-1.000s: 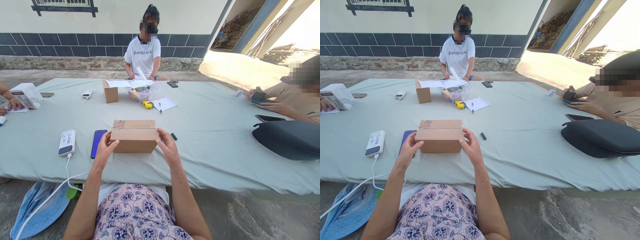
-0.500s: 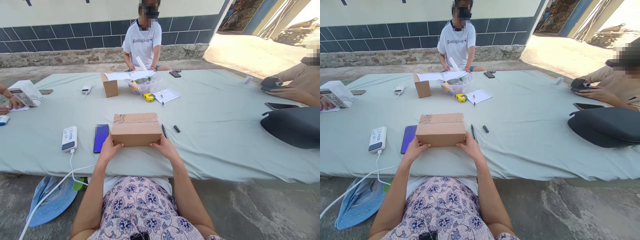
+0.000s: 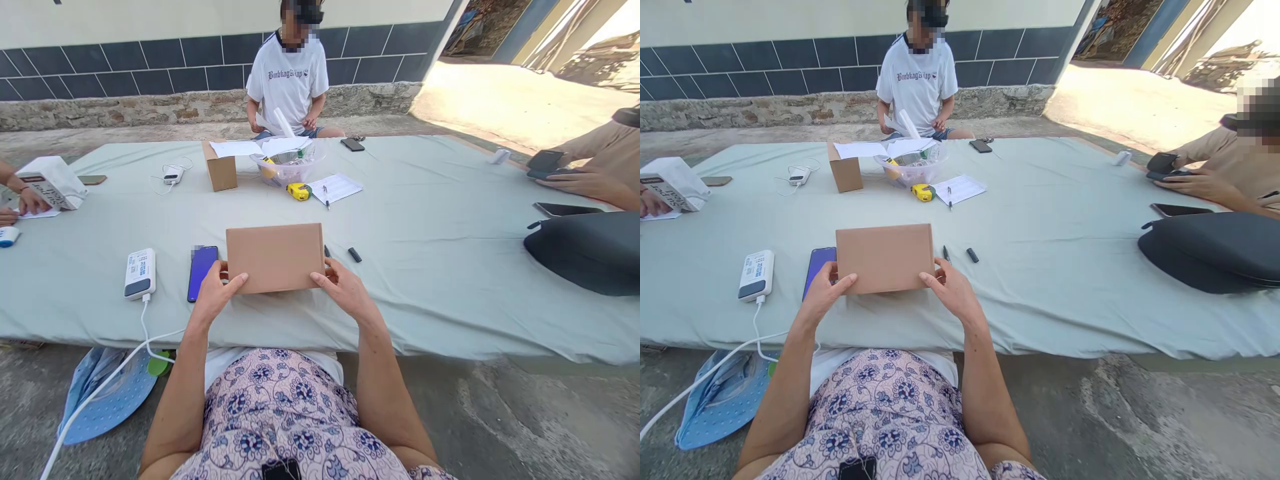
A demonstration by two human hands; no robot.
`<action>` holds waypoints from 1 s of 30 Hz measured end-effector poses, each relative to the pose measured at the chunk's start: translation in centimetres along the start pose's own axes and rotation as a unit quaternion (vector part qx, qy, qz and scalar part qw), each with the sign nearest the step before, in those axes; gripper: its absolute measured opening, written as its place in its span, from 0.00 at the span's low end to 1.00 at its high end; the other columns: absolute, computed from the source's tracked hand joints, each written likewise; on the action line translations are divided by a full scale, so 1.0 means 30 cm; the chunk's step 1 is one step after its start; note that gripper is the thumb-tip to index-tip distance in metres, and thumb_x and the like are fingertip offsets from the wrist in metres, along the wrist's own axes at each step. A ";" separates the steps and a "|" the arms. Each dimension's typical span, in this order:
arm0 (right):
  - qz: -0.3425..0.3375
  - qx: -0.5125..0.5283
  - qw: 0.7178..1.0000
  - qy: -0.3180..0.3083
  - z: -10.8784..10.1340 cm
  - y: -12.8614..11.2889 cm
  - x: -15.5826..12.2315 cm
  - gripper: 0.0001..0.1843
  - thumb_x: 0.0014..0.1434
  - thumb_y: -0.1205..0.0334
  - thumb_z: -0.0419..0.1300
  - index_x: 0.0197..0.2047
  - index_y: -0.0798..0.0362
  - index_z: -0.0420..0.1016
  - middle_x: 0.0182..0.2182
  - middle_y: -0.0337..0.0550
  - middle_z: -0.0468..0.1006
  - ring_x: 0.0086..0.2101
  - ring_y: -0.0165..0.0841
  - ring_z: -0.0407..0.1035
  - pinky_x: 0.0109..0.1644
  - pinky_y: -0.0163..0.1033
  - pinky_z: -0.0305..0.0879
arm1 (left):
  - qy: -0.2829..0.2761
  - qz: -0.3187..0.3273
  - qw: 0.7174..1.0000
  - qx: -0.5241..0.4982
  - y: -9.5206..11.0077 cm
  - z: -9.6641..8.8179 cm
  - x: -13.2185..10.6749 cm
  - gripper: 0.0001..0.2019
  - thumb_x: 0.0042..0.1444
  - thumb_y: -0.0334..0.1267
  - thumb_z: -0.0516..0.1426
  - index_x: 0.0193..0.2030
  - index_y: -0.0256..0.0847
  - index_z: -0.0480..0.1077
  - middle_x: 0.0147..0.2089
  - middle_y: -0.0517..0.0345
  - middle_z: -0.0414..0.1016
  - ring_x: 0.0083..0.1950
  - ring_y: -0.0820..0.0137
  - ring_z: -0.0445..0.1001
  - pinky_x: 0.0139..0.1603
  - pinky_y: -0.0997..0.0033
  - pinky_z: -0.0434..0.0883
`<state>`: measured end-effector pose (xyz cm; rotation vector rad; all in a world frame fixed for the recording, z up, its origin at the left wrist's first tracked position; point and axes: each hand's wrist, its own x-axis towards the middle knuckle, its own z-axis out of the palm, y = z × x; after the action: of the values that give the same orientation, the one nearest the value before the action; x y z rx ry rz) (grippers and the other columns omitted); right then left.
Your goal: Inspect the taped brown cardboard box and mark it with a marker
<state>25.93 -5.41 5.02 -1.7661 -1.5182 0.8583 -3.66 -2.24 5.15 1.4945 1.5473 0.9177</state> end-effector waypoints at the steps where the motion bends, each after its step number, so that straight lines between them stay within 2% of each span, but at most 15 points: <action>1: 0.003 -0.003 1.000 0.014 -0.001 -0.002 -0.001 0.32 0.62 0.40 0.58 0.61 0.51 0.71 0.47 0.48 0.83 0.42 0.41 0.77 0.47 0.45 0.71 | -0.005 -0.004 1.000 -0.005 -0.005 -0.001 0.001 0.26 0.53 0.60 0.64 0.49 0.42 0.71 0.55 0.47 0.78 0.54 0.55 0.76 0.47 0.60 0.72; 4: 0.009 -0.012 0.999 0.041 0.004 -0.005 0.004 0.28 0.61 0.39 0.57 0.54 0.51 0.73 0.48 0.49 0.82 0.40 0.40 0.76 0.47 0.46 0.70 | -0.001 -0.007 1.000 -0.030 -0.026 0.004 0.010 0.28 0.52 0.67 0.61 0.42 0.43 0.70 0.50 0.49 0.79 0.52 0.57 0.77 0.45 0.61 0.71; 6: 0.010 -0.010 0.999 0.035 0.006 -0.006 0.006 0.26 0.60 0.38 0.58 0.51 0.50 0.72 0.48 0.49 0.82 0.39 0.39 0.76 0.47 0.46 0.70 | 0.032 0.000 0.997 -0.075 -0.036 0.013 0.020 0.30 0.53 0.71 0.57 0.41 0.43 0.70 0.49 0.50 0.79 0.52 0.58 0.76 0.45 0.62 0.71; 10: 0.019 -0.006 1.000 0.006 -0.010 -0.007 -0.004 0.25 0.58 0.38 0.60 0.49 0.49 0.71 0.48 0.49 0.82 0.42 0.42 0.77 0.48 0.46 0.70 | 0.090 0.003 0.976 -0.198 -0.023 0.036 0.046 0.34 0.53 0.75 0.54 0.48 0.44 0.69 0.57 0.49 0.76 0.57 0.60 0.75 0.48 0.63 0.71; 14: 0.027 0.003 0.999 -0.029 -0.032 -0.003 -0.022 0.25 0.57 0.40 0.61 0.49 0.48 0.70 0.53 0.50 0.81 0.46 0.43 0.77 0.49 0.46 0.70 | 0.083 -0.003 0.965 -0.249 0.016 0.049 0.073 0.33 0.52 0.73 0.57 0.46 0.44 0.70 0.55 0.51 0.76 0.57 0.60 0.74 0.46 0.66 0.70; 18: 0.022 0.007 0.999 -0.038 -0.037 -0.001 -0.027 0.23 0.57 0.41 0.62 0.48 0.48 0.70 0.52 0.50 0.81 0.45 0.43 0.77 0.47 0.45 0.71 | 0.069 -0.002 0.956 -0.285 0.035 0.052 0.086 0.28 0.52 0.69 0.61 0.45 0.45 0.72 0.52 0.55 0.76 0.55 0.63 0.73 0.41 0.71 0.68; 25: 0.017 0.001 1.000 -0.018 -0.023 -0.005 -0.016 0.24 0.58 0.41 0.61 0.49 0.49 0.70 0.49 0.50 0.82 0.43 0.42 0.77 0.47 0.45 0.71 | 0.048 -0.043 0.939 -0.339 -0.006 0.049 0.064 0.31 0.41 0.67 0.69 0.40 0.44 0.72 0.44 0.58 0.75 0.46 0.67 0.73 0.36 0.73 0.67; 30: 0.017 -0.001 1.000 -0.002 -0.014 0.000 -0.001 0.25 0.58 0.39 0.60 0.49 0.50 0.71 0.49 0.50 0.82 0.41 0.40 0.77 0.48 0.46 0.70 | 0.031 -0.053 0.946 -0.320 -0.031 0.031 0.059 0.32 0.40 0.65 0.70 0.43 0.44 0.73 0.49 0.54 0.78 0.53 0.61 0.76 0.41 0.70 0.72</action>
<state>26.27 -5.46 5.25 -1.7975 -1.4958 0.8784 -3.23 -0.55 3.82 0.9149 1.1881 1.2589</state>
